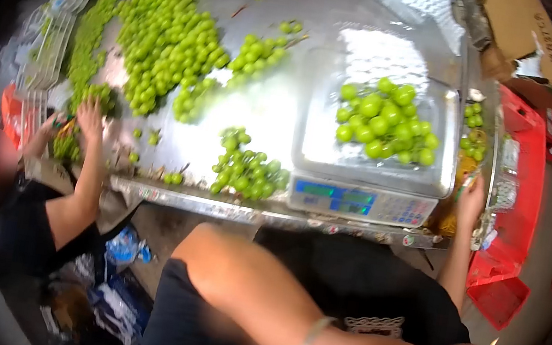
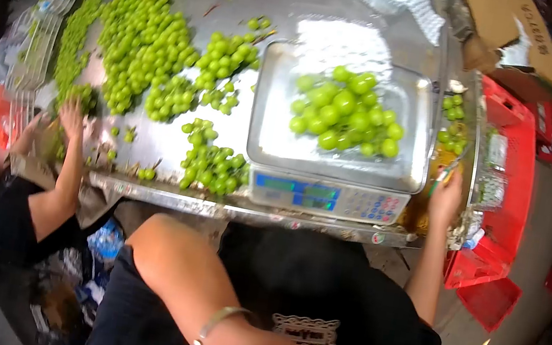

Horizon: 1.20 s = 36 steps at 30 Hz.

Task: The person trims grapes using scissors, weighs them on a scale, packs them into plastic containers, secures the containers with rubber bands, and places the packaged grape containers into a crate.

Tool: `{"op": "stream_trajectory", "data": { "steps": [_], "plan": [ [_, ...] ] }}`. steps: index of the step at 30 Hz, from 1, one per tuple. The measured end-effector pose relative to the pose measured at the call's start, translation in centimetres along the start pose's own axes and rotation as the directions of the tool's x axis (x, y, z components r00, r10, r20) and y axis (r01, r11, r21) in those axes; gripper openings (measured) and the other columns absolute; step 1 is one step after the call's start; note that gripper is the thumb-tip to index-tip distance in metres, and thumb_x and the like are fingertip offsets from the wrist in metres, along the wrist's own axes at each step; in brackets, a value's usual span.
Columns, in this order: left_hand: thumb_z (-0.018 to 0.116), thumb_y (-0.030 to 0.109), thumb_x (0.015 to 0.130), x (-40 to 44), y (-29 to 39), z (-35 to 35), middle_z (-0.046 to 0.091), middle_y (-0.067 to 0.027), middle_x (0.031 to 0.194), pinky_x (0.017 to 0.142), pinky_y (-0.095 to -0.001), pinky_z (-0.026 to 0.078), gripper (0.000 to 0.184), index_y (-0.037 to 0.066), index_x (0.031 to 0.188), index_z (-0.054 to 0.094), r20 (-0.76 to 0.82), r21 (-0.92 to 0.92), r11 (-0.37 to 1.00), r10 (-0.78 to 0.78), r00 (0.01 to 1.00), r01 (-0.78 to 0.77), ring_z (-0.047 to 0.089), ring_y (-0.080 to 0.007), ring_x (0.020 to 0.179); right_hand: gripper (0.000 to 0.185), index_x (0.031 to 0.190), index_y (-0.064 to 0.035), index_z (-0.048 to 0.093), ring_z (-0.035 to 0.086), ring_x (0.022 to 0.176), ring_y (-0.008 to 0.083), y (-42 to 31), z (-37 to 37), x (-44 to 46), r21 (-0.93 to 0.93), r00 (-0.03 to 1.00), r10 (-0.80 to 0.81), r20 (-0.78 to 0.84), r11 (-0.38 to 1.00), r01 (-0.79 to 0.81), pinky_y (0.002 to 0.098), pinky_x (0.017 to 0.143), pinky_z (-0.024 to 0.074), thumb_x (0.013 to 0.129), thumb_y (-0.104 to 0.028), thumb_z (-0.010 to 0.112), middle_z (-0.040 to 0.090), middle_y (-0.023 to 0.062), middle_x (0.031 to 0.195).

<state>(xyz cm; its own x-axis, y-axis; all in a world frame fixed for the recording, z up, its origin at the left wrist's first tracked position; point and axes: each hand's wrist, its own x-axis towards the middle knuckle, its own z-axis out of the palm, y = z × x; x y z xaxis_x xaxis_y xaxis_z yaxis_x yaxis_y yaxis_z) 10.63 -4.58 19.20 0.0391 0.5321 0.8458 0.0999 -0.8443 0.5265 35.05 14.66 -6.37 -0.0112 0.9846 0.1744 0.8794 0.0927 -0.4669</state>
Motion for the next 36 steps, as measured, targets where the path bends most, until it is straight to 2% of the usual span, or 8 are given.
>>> {"op": "stream_trajectory", "data": {
  "steps": [6, 13, 19, 21, 24, 28, 33, 36],
  "plan": [
    [0.057, 0.016, 0.063, -0.3, -5.6, -7.2, 0.052, -0.0095, 0.071, 0.058, -0.0334, 0.041, 0.013, 0.007, 0.073, 0.054, 0.545, 0.292, 0.956, -0.173, 0.82, 0.007, 0.051, -0.0242, 0.062, 0.035, 0.113, -0.0013, 0.048, 0.053, 0.094, 0.036, -1.7, -2.1, 1.7, -0.363, 0.91, 0.069, 0.409, 0.927, 0.093, 0.0408, 0.082, 0.0418, 0.082, -0.018, 0.048, 0.054, 0.0229, 0.103],
    [0.052, 0.017, 0.08, 1.4, -20.1, -12.2, 0.05, -0.0185, 0.111, 0.092, -0.0369, 0.033, 0.035, 0.003, 0.112, 0.049, -0.041, 0.74, 0.556, -0.523, 0.851, 0.377, 0.045, -0.0327, 0.106, 0.041, 0.108, 0.0011, 0.049, 0.057, 0.084, 0.0265, -13.3, 7.2, 16.5, 0.381, 0.877, -0.426, 0.224, 0.866, 0.323, 0.0355, 0.078, 0.0418, 0.088, -0.033, 0.04, 0.06, 0.0182, 0.088],
    [0.036, 0.03, 0.089, -4.7, -29.0, -11.8, 0.049, -0.0184, 0.114, 0.094, -0.0389, 0.033, 0.041, 0.004, 0.118, 0.045, 0.191, 0.86, 0.363, -0.881, 0.433, 0.359, 0.042, -0.0328, 0.112, 0.068, 0.123, 0.0008, 0.038, 0.053, 0.088, 0.0217, -21.2, 7.9, 19.2, 0.654, 0.735, -0.08, 0.673, 0.53, -0.54, 0.033, 0.079, 0.0386, 0.087, -0.055, 0.025, 0.057, 0.0158, 0.103],
    [0.035, 0.024, 0.089, -5.8, -28.3, -12.3, 0.053, -0.0138, 0.11, 0.09, -0.0381, 0.036, 0.034, 0.005, 0.111, 0.052, 0.07, 0.718, 0.605, -0.555, 0.829, 0.344, 0.049, -0.0286, 0.104, 0.072, 0.121, 0.0006, 0.041, 0.05, 0.098, 0.0208, -21.4, 7.0, 18.6, 0.749, 0.74, -0.2, 0.642, 0.369, -0.55, 0.0327, 0.083, 0.0369, 0.086, -0.058, 0.019, 0.055, 0.0161, 0.107],
    [0.028, 0.032, 0.09, -5.1, -18.6, -10.7, 0.06, -0.0091, 0.095, 0.09, -0.0336, 0.035, 0.042, 0.003, 0.092, 0.059, -0.568, 0.092, 0.518, -0.674, 0.472, 0.85, 0.051, -0.0229, 0.096, 0.061, 0.124, -0.0062, 0.038, 0.042, 0.111, 0.0224, -19.1, 2.9, 14.7, 0.818, 0.755, -0.374, 0.539, 0.448, -0.361, 0.0368, 0.092, 0.0343, 0.089, -0.052, 0.015, 0.044, 0.0089, 0.122],
    [0.039, 0.029, 0.089, -9.8, -13.2, -7.6, 0.055, -0.0072, 0.094, 0.072, -0.0331, 0.043, 0.029, 0.004, 0.095, 0.052, -0.509, -0.497, 0.308, -0.861, 0.015, 0.811, 0.052, -0.0191, 0.084, 0.028, 0.106, -0.0098, 0.055, 0.029, 0.121, 0.0298, -15.5, -1.0, 5.9, 0.64, 0.433, -0.855, 0.284, 0.505, 0.578, 0.0404, 0.099, 0.026, 0.078, -0.01, 0.052, 0.035, 0.0131, 0.129],
    [0.055, 0.027, 0.083, -15.4, -12.7, -7.3, 0.037, -0.0108, 0.126, 0.091, -0.0338, 0.038, 0.058, 0.008, 0.13, 0.028, -0.383, -0.259, 0.183, -0.921, 0.073, 0.948, 0.039, -0.0204, 0.113, 0.043, 0.118, -0.0046, 0.046, 0.035, 0.117, 0.027, -13.3, -1.4, -0.8, 0.857, 0.884, -0.362, 0.295, 0.509, -0.078, 0.0361, 0.095, 0.0334, 0.077, -0.009, 0.057, 0.033, 0.0152, 0.129],
    [0.044, 0.02, 0.086, -16.5, -15.6, -9.6, 0.056, -0.0097, 0.081, 0.062, -0.0307, 0.047, 0.018, 0.004, 0.08, 0.05, -0.221, -0.504, 0.024, -0.97, -0.103, 0.863, 0.057, -0.0206, 0.076, 0.046, 0.119, -0.0034, 0.037, 0.05, 0.091, 0.0139, -11.6, -0.5, -1.5, 0.689, 0.846, -0.137, 0.516, 0.653, -0.314, 0.0258, 0.074, 0.0433, 0.077, -0.004, 0.057, 0.049, 0.0074, 0.104]
  ]
}}
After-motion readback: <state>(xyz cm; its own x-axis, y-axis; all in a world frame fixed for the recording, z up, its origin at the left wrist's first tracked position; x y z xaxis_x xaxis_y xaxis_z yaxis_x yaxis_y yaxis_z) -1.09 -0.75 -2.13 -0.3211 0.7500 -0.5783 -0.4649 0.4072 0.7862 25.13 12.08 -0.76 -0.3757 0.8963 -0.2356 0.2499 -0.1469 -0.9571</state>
